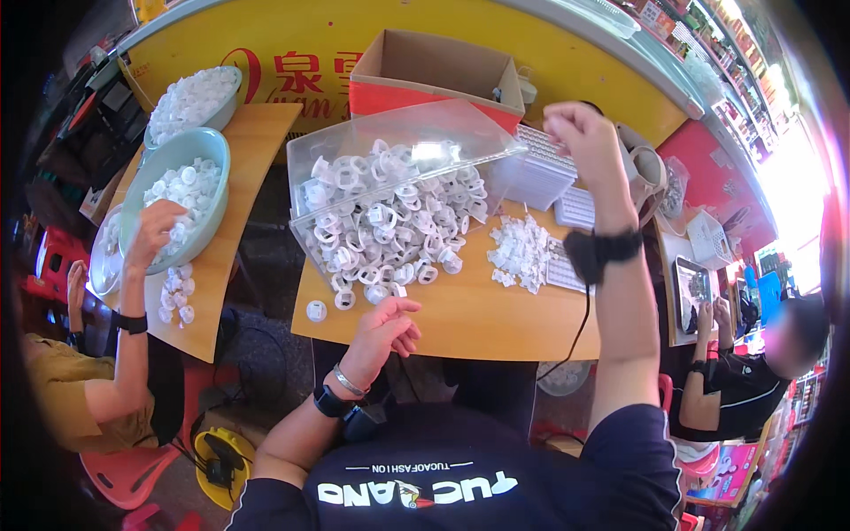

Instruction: Assembling small electronic components into white plastic housings.

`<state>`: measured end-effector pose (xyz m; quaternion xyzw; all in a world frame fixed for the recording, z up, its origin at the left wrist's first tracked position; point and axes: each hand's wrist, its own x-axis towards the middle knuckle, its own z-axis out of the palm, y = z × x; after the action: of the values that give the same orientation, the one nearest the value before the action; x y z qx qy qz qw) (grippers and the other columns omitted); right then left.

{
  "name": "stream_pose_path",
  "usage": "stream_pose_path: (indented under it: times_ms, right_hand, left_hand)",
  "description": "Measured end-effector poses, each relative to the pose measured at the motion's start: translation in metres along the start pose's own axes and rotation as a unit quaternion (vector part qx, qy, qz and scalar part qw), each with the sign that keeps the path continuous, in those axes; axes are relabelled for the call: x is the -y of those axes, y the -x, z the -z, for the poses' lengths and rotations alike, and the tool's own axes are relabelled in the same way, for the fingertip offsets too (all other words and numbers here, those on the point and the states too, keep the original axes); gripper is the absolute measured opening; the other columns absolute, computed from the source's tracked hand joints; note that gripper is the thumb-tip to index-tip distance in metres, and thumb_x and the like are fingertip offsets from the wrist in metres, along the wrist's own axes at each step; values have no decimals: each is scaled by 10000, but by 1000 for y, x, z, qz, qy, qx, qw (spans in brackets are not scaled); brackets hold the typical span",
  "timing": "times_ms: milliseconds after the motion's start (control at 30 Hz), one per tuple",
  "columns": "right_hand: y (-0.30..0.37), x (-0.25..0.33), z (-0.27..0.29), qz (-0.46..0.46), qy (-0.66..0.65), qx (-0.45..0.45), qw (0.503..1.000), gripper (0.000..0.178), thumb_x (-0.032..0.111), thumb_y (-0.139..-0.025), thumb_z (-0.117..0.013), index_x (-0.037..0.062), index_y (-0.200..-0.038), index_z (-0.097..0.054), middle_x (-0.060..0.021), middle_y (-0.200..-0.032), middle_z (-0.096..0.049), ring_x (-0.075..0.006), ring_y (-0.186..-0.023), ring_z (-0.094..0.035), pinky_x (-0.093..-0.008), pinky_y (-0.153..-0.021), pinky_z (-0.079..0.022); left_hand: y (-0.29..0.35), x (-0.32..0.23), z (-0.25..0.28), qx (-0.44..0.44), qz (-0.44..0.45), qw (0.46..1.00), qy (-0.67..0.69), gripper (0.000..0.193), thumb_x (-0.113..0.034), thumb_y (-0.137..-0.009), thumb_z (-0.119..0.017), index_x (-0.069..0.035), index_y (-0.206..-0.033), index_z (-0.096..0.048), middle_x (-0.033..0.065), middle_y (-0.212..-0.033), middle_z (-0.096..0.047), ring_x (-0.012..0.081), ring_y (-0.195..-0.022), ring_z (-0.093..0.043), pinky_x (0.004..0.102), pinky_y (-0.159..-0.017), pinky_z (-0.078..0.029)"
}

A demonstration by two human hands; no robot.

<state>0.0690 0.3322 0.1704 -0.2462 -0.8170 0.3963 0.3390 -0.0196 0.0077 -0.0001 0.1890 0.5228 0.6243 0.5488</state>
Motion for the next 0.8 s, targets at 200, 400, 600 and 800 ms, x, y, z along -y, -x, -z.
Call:
stream_pose_path:
  times_ms: [200,400,600,800]
  right_hand:
    - [140,-32,-45,-42,72,84,993,195,150,-798,-683,17,-938,-661,-75,-784,-654,-149,-691,-601,-284,-637,-472]
    - [162,-65,-104,-20,244,93,965,285,305,-782,-691,42,-893,-679,-89,-777,-645,-263,-732,-633,-367,-669,-490]
    - [168,-70,-108,-53,241,100,964,259,323,-809,-620,85,-900,-671,-130,-778,-634,-326,-725,-624,-421,-663,-481]
    - [190,-83,-89,-284,-161,132,936,292,327,-934,-538,62,-900,-656,-40,-770,-646,-135,-658,-602,-271,-585,-469]
  left_hand:
    - [-4,10,-11,17,27,999,11,236,-143,-914,-476,-20,-1102,-547,85,-796,-626,125,-626,-605,219,-556,-482]
    - [10,15,-21,16,29,999,-7,247,-151,-915,-475,-18,-1113,-540,88,-787,-625,139,-611,-605,221,-555,-484]
    - [22,12,-21,16,12,999,-28,296,-164,-912,-465,-6,-1155,-528,81,-797,-620,130,-627,-594,232,-565,-478]
    - [7,14,-30,14,-27,999,-35,328,-171,-920,-459,-31,-1213,-510,81,-860,-607,131,-658,-601,227,-600,-487]
